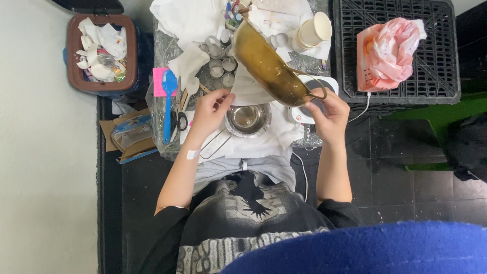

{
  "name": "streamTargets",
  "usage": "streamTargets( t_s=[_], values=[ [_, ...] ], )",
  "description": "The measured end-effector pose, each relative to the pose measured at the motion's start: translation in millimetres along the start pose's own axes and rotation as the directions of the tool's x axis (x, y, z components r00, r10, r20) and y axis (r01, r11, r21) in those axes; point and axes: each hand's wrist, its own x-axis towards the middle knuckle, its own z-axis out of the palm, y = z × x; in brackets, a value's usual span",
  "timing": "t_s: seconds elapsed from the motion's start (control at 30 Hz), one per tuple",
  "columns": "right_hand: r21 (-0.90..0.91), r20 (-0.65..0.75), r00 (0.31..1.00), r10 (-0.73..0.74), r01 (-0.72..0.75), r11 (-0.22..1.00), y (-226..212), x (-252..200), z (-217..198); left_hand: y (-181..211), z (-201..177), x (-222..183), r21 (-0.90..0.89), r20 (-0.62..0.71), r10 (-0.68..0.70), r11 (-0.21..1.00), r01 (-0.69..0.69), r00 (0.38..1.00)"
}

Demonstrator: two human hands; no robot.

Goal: Cleaning wax residue from a gold pot and a silver pitcher using paper towels.

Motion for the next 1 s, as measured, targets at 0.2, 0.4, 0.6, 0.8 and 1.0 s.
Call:
streamTargets(
  t_s=[0.2, 0.4, 0.6, 0.8, 1.0],
  values=[
    [0.361, 0.002, 0.984, 0.177, -0.166, 0.918, 12.3, -14.0, -11.9, 3.9, -1.2, -2.6, 0.068, 0.026, 0.011, 0.998, -0.013, 1.0],
    [0.464, -0.01, 0.968, 0.252, -0.219, 0.858, 17.3, -17.9, -16.0, 24.2, -1.0, -5.8, 0.161, 0.076, 0.032, 0.986, -0.044, 0.997],
    [0.444, 0.035, 0.963, 0.266, -0.253, 0.859, 14.4, -18.2, -3.6, 60.1, 15.9, 4.1, 0.026, 0.033, 0.402, 0.915, -0.403, 0.915],
    [0.484, -0.008, 0.954, 0.3, -0.259, 0.836, 6.1, -7.4, 3.2, 60.0, 30.3, 16.9, 0.143, -0.061, 0.206, 0.97, -0.196, 0.977],
    [0.543, -0.006, 0.938, 0.347, -0.288, 0.788, 6.0, -6.6, 3.0, 39.4, 28.4, 9.0, 0.199, -0.088, 0.437, 0.888, -0.414, 0.895]
  ],
)
